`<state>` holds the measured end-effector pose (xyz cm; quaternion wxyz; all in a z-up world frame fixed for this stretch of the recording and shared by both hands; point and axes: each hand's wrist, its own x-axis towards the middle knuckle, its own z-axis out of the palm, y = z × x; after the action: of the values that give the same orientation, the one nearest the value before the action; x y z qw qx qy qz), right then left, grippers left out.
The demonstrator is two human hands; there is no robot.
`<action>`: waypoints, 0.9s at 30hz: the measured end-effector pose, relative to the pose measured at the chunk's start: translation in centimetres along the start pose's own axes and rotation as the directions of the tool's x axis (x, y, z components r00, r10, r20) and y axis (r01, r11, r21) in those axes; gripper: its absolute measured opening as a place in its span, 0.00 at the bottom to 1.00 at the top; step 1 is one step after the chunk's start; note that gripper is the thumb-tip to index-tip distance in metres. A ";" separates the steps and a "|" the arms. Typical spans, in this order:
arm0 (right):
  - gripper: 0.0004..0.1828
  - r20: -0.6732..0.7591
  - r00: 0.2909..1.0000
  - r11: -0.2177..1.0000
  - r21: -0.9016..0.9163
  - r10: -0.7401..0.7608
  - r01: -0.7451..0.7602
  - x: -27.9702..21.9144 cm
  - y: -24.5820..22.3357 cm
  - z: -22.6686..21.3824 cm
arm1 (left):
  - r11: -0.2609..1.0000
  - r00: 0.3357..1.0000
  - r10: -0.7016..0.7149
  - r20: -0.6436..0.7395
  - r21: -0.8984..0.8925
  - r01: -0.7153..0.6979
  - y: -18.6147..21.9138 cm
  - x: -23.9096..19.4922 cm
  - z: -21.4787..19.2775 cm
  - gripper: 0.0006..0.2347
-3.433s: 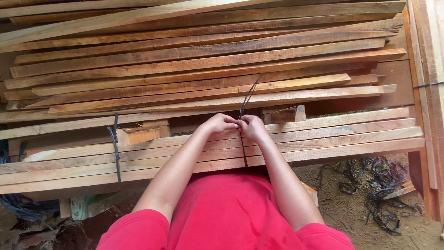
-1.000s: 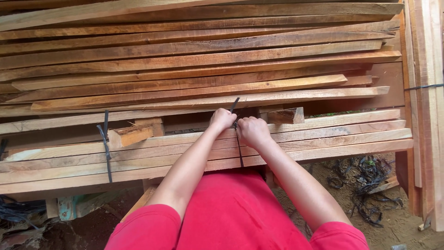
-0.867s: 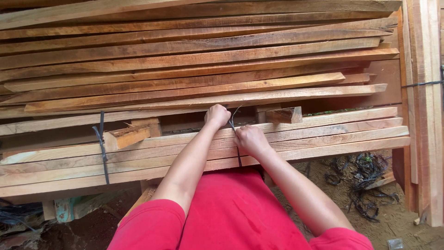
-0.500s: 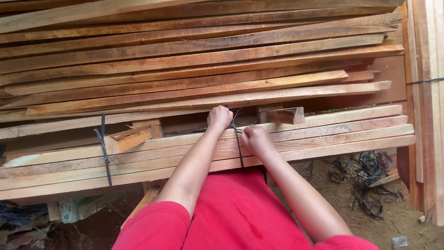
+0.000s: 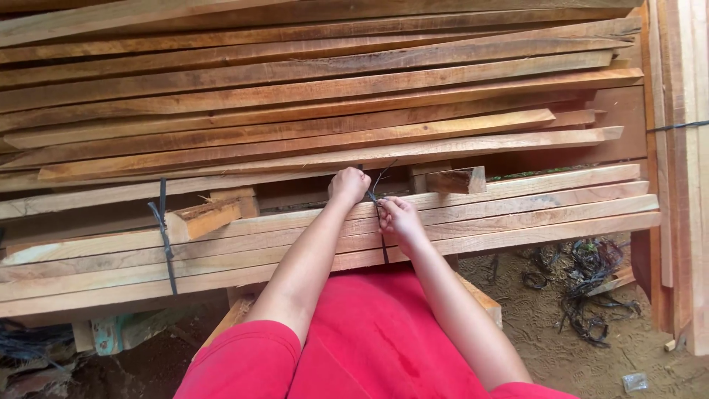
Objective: The person ties a stack of wooden planks together using a black strap. They wrap the strap around the wood, pull it tight, and secure it with a knot. The person then adjusts the planks to ensure they are aligned and stable.
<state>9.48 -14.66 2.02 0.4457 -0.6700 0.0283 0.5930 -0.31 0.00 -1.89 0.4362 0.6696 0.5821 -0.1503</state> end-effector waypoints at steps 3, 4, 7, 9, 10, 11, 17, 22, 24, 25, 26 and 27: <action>0.11 0.032 0.999 0.990 0.144 -0.002 -0.003 -3.0 -2.0 1.4 | 0.999 1.000 0.008 -0.007 0.032 -0.007 0.0 0.0 0.4 0.13; 0.11 0.030 1.000 0.989 0.146 0.001 -0.005 -2.8 -1.7 1.5 | 0.999 1.000 0.007 -0.004 0.034 -0.007 -0.1 0.0 0.3 0.13; 0.11 0.067 0.998 0.986 0.169 -0.001 -0.010 -2.2 -0.9 1.2 | 1.000 1.000 0.008 0.009 0.027 -0.009 -0.1 0.5 0.5 0.13; 0.09 0.061 0.997 0.996 0.082 0.043 -0.048 -1.7 -0.1 0.7 | 0.998 1.000 0.010 0.014 0.068 -0.011 -0.5 1.1 1.1 0.13; 0.09 0.059 0.997 0.996 0.081 0.042 -0.047 -1.7 0.5 0.2 | 0.998 1.000 0.012 0.015 0.067 -0.013 -0.4 1.1 1.1 0.13; 0.07 0.050 0.999 1.000 0.008 0.017 -0.017 -1.6 1.0 -0.2 | 0.998 1.000 0.001 0.025 0.060 -0.003 -0.3 1.0 1.1 0.14; 0.09 -0.076 0.991 0.861 -0.506 -0.111 0.057 1.2 2.0 -1.2 | 0.997 1.000 0.008 0.005 0.075 -0.009 0.5 0.4 0.2 0.16; 0.10 -0.088 0.991 0.963 -0.259 -0.098 0.072 -2.7 -0.6 -0.1 | 0.997 1.000 0.018 -0.010 0.070 -0.017 0.7 -0.3 0.0 0.16; 0.09 -0.093 0.987 0.991 -0.034 -0.134 0.132 -1.6 0.6 0.0 | 0.999 0.999 0.017 -0.029 0.052 -0.015 0.7 0.0 0.2 0.16; 0.09 -0.093 0.987 0.991 -0.032 -0.133 0.131 -1.7 0.6 0.2 | 0.998 0.999 0.016 -0.028 0.054 -0.015 0.6 -0.1 0.1 0.16; 0.11 -0.070 0.989 0.991 -0.003 -0.134 0.134 -1.9 0.6 0.3 | 0.998 0.999 0.018 -0.033 0.059 -0.016 0.7 -0.2 0.0 0.16; 0.12 -0.046 0.990 0.990 0.026 -0.135 0.137 -2.0 0.5 0.5 | 0.998 0.999 0.020 -0.037 0.064 -0.017 0.8 -0.3 -0.1 0.16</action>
<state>8.23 -15.62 3.44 0.4942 -0.6767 0.0012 0.5458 0.28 -0.13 -1.28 0.4051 0.6910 0.5790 -0.1520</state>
